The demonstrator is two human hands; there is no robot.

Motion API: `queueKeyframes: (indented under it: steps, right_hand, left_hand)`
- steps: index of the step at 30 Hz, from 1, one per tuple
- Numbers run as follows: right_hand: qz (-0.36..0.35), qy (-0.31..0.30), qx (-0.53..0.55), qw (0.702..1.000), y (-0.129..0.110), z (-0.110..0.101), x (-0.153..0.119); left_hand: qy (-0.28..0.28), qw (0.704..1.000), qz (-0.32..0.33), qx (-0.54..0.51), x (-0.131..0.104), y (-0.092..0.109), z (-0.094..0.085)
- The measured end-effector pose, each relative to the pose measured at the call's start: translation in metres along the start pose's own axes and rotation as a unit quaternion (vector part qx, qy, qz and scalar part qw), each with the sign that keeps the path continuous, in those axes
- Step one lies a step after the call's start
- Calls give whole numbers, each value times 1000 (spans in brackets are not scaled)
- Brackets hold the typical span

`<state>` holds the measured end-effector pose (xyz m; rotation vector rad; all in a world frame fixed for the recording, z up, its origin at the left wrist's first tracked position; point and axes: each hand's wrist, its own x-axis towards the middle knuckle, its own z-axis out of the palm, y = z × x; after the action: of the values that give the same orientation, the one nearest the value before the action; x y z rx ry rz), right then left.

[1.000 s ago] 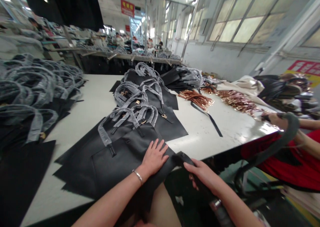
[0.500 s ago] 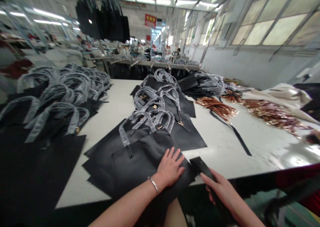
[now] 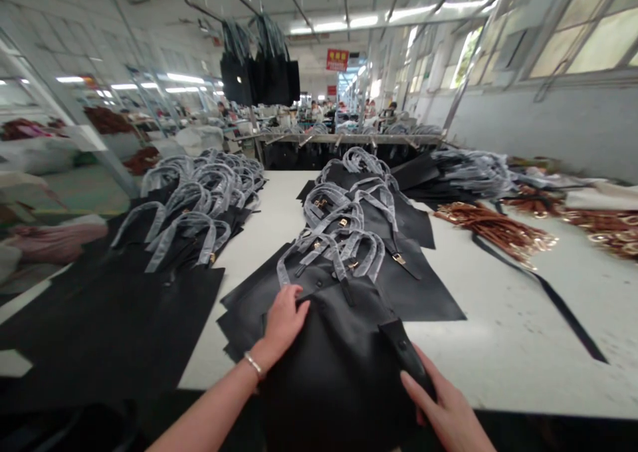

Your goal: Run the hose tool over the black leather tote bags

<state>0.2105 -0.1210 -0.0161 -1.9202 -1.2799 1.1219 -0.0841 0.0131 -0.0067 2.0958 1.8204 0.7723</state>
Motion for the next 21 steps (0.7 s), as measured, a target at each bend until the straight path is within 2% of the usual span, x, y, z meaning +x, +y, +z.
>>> queueKeyframes:
  steps: [2, 5, 7, 9, 10, 11, 13, 14, 15, 17, 21]
  right_hand:
    - [-6, 0, -12, 1000, 2, 6, 1]
    - [-3, 9, -15, 1000, 1, 10, 2]
    - [2, 9, -12, 1000, 0, 11, 3]
    - [7, 0, -4, 1000, -1, 11, 5]
    - [7, -3, 1, 1000, -2, 12, 5]
    - [6, -4, 7, 1000, -2, 12, 6]
    - [0, -3, 23, 1000, -2, 13, 6]
    - [-5, -2, 32, 999, -2, 13, 6]
    - [-10, -3, 44, 999, -1, 12, 7]
    - [-17, -3, 66, 998, 1, 11, 8]
    - [-8, 29, 83, 996, 8, 1, 8]
  left_hand:
    - [0, 992, -74, 102, 10, -24, -17]
    - [-55, 985, -79, 147, 13, -40, -26]
    - [-81, 989, -79, 97, 12, -42, -25]
    - [-120, 986, -111, -40, 12, -41, -23]
    - [-151, 969, -131, -143, 13, -40, -22]
    - [-187, 937, -148, -255, 13, -38, -22]
    - [-238, 845, -169, -448, 13, -34, -25]
    - [-246, 806, -176, -509, 13, -31, -29]
    - [-245, 781, -180, -545, 14, -28, -33]
    - [-222, 767, -176, -576, 16, -20, -47]
    - [-210, 764, -146, -592, 29, -6, -88]
